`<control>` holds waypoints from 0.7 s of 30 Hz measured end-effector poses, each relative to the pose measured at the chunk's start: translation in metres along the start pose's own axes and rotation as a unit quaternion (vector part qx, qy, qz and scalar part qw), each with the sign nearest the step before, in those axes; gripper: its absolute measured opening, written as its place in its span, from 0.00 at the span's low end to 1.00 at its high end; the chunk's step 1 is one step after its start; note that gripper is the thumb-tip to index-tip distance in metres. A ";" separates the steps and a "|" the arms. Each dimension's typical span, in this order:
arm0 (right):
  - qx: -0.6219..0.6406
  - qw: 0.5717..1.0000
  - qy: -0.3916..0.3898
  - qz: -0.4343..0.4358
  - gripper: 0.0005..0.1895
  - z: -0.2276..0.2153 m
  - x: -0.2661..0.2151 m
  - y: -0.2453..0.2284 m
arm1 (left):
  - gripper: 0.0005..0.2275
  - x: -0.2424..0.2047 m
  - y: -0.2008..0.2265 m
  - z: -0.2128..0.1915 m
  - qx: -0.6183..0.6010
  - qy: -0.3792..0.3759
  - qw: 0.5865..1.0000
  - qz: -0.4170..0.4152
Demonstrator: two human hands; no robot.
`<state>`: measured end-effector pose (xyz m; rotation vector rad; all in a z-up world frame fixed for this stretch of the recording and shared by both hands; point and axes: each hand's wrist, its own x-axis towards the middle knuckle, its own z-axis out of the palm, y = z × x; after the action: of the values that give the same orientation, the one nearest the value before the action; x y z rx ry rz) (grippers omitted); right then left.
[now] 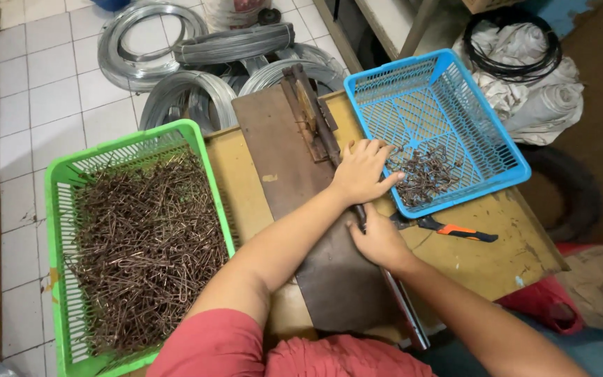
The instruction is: Using a manual lever-operated jig to bend short metal wires into a specific shape.
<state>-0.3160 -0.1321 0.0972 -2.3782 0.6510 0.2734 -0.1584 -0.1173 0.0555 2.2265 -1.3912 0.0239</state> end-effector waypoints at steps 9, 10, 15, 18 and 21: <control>0.192 0.978 -0.007 0.076 0.13 0.007 0.002 0.000 | 0.33 0.002 0.003 0.005 0.039 -0.008 0.999 -0.009; 0.191 0.979 -0.010 0.077 0.13 0.017 0.019 0.016 | 0.33 0.001 0.004 0.005 0.037 -0.009 0.999 -0.012; 0.031 0.997 -0.020 0.061 0.19 0.024 0.041 0.030 | 0.36 0.001 0.010 0.005 0.063 0.007 0.998 -0.004; 0.012 0.997 -0.017 0.080 0.19 0.018 0.035 0.028 | 0.36 0.000 0.013 0.000 0.041 0.006 0.999 -0.002; 0.002 0.995 -0.026 0.094 0.20 0.015 0.028 0.023 | 0.36 0.002 0.007 0.009 0.030 0.021 0.999 0.003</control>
<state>-0.3044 -0.1485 0.0637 -2.2999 0.8507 0.4140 -0.1655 -0.1249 0.0509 2.2578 -1.3909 0.1161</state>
